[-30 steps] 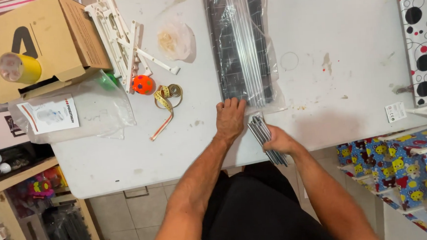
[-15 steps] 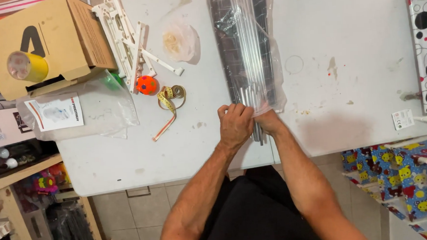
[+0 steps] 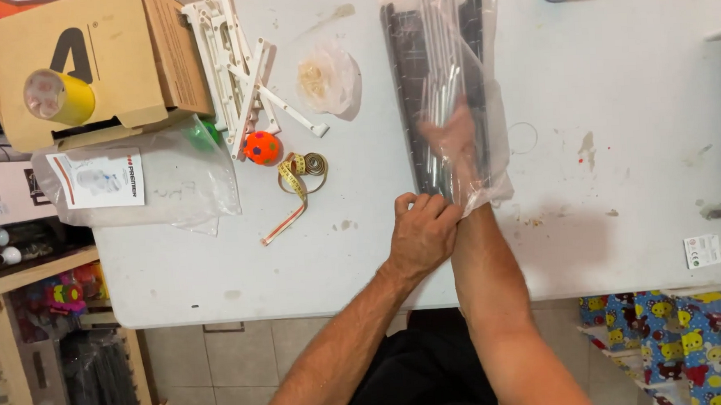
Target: Sorting and organizing components of a modular shelf or rack, including metal rods and fabric panels, on a work table.
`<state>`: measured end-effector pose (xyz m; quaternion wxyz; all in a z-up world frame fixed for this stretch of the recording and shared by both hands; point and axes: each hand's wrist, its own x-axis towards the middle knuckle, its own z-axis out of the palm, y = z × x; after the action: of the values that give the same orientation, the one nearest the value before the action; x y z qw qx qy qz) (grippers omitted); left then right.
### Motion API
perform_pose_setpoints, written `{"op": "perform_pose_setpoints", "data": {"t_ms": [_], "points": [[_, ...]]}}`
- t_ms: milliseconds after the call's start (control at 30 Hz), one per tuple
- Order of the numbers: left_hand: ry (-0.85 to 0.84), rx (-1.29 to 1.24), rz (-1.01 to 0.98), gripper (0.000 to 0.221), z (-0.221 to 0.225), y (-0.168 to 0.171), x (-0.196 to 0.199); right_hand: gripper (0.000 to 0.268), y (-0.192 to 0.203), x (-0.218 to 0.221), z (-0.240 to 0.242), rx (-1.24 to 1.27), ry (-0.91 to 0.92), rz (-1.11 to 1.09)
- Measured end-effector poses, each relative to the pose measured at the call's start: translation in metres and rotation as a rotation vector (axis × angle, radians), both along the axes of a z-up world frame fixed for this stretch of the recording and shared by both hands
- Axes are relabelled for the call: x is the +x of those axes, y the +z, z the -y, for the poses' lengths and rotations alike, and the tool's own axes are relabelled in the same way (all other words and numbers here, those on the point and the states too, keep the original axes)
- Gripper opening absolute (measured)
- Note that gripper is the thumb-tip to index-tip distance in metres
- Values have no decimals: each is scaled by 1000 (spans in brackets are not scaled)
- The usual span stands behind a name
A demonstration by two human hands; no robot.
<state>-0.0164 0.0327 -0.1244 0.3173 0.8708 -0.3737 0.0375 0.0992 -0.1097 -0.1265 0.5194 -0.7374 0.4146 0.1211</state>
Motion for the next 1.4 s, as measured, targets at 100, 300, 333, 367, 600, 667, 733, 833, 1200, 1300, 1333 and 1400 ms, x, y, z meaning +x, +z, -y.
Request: {"op": "perform_pose_setpoints", "data": {"t_ms": [100,300,333,367,600,667,733,833,1200,1300,1333,1400], "points": [[32,-16,-35,12,1,7,-1,104,22,-17,-5,-76,72,377],[31,24,-64,7,-6,-2,-10,77,-34,-125,-4,-413,341,944],[45,29,-60,7,-6,-9,-12,77,-15,-144,-13,-403,350,952],[43,22,-69,7,-7,-17,-14,73,2,-164,-22,-403,434,695],[1,160,-119,22,-42,-16,-18,37,-32,-288,-34,-151,688,-81],[-15,158,-236,27,-64,-7,-13,36,-13,-270,-44,-43,746,-138],[-40,151,-354,35,-86,-3,-1,36,11,-240,-55,61,796,-200],[140,96,-416,32,-129,-17,30,32,37,-182,-80,39,913,-152],[506,-59,-129,71,-241,-77,248,56,-61,74,-198,-426,771,579],[634,120,-376,100,-234,-53,285,60,-28,121,-230,-422,763,277],[625,120,-388,100,-235,-66,295,60,-30,129,-235,-424,758,263],[684,177,-506,111,-234,-90,318,47,-31,146,-243,-510,795,25]]}}
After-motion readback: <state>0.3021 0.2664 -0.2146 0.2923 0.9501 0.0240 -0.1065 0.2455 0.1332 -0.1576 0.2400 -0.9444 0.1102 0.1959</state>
